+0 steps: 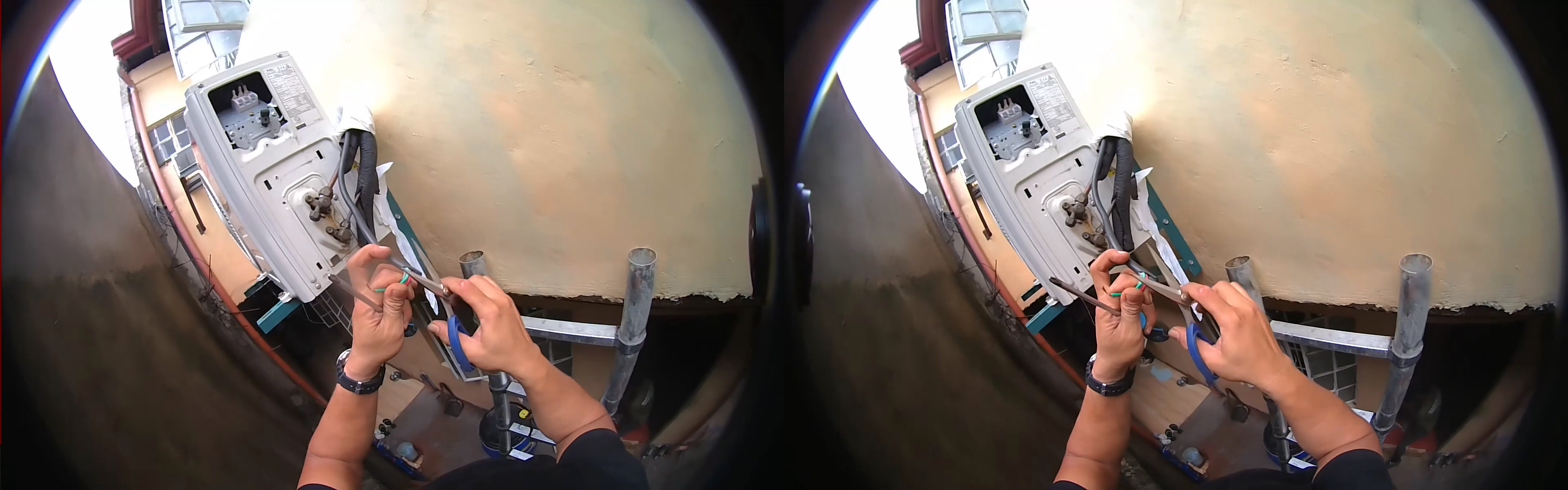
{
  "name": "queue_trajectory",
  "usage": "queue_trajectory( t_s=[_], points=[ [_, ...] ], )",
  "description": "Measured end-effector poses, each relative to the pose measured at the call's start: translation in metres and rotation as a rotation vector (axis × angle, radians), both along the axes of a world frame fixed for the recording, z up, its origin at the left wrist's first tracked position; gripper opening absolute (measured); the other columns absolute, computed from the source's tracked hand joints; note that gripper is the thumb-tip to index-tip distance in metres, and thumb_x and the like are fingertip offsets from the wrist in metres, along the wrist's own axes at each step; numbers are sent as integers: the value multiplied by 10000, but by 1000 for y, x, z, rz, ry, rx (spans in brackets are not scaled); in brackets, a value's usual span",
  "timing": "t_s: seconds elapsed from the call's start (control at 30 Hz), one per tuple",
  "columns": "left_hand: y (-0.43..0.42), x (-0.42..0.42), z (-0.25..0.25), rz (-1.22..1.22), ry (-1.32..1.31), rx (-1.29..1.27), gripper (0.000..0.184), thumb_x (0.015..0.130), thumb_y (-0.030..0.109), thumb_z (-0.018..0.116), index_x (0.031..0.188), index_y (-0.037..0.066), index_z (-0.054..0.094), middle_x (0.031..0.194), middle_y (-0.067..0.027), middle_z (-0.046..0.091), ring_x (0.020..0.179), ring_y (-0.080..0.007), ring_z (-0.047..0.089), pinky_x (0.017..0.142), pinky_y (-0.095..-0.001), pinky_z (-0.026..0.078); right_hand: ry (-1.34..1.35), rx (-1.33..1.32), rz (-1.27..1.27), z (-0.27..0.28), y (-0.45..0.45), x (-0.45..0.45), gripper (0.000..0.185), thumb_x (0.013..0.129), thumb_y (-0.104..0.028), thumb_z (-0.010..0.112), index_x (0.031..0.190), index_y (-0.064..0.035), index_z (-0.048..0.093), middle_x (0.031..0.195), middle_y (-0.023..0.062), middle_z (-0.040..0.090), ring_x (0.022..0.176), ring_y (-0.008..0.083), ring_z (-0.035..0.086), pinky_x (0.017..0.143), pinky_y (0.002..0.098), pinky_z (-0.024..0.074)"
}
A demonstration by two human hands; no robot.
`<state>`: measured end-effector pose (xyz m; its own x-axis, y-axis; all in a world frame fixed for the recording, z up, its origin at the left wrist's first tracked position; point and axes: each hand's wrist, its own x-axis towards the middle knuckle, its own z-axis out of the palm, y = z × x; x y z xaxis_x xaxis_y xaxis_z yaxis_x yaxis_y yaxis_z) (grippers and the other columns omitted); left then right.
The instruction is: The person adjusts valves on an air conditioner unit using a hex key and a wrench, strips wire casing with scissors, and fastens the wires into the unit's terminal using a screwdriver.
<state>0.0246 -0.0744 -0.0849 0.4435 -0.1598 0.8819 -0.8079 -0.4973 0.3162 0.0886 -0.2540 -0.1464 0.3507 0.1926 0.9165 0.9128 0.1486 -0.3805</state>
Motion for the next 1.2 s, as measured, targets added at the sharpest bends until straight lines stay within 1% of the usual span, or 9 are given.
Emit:
queue_trajectory(
  t_s=[0.07, 0.1, 0.13, 0.23, 0.63, 0.73, 0.93, 1.13, 1.2],
  points=[
    [-1, 0, -3, 5, 13, -36, 437, 1106, 379, 506, 991, -30, 606, 1324, -88, 345, 547, -53, 504, 450, -205, 388, -108, -40, -167, 10, -8, 3, 525, 814, -268, 873, 1248, -57, 666, 908, 120, 596, 866, 322, 597, 771, 425, 509],
    [1, 0, -5, 15, 19, -11, 418, 1101, 373, 520, 1162, -38, 563, 1248, -69, 402, 566, -45, 492, 451, -198, 388, -146, -56, -177, 12, -10, 6, 525, 810, -266, 867, 1255, -68, 671, 912, 118, 585, 866, 327, 583, 762, 427, 506],
    [-2, 1, -7, 14, 18, -18, 418, 1101, 373, 520, 1162, -38, 563, 1248, -69, 402, 566, -45, 492, 451, -198, 388, -147, -63, -179, 13, -12, 7, 525, 810, -266, 867, 1255, -68, 671, 912, 118, 585, 866, 327, 583, 762, 427, 506],
    [-6, 4, -15, -79, 79, -108, 582, 1096, 345, 545, 1475, -2, 269, 1007, -11, 470, 612, -35, 455, 462, -182, 399, -149, -127, -160, 14, -14, 8, 524, 810, -274, 866, 1253, -70, 674, 924, 120, 592, 876, 325, 586, 763, 421, 507],
    [-26, 2, -21, -126, 128, -251, 622, 1102, 305, 556, 1554, 47, 215, 859, -12, 519, 547, -54, 469, 460, -185, 391, -158, -131, -71, 5, -17, 30, 415, 777, -235, 886, 1104, -50, 709, 858, 94, 692, 774, 300, 653, 689, 397, 522],
    [-23, 7, -28, -42, 103, -210, 657, 1098, 307, 564, 1573, 43, 195, 854, -17, 535, 530, -53, 465, 457, -183, 389, -179, -241, -102, 11, -29, 36, 434, 811, -308, 857, 1132, -76, 681, 819, 110, 655, 797, 326, 645, 684, 437, 526],
    [-20, 20, -50, 76, 105, -225, 563, 1101, 298, 557, 1501, 36, 260, 854, -20, 565, 522, -44, 477, 460, -189, 371, -249, -224, -213, 15, -25, 33, 433, 817, -342, 855, 1117, -83, 681, 799, 107, 608, 782, 325, 627, 681, 449, 519],
    [-15, 17, -38, 233, -31, 60, 303, 1119, 249, 510, 1105, -46, 579, 1234, -63, 379, 692, -43, 511, 494, -187, 436, -274, -191, -150, 10, -17, 47, 363, 823, -282, 843, 1081, -89, 677, 793, 98, 598, 763, 311, 619, 647, 429, 512],
    [-16, 18, -38, 144, 9, -24, 292, 1118, 252, 513, 1112, -36, 562, 1196, -64, 405, 692, -38, 508, 488, -189, 431, -321, -186, -176, 8, -17, 51, 317, 807, -231, 833, 1048, -100, 673, 781, 84, 596, 745, 297, 618, 619, 420, 503]
  ],
)
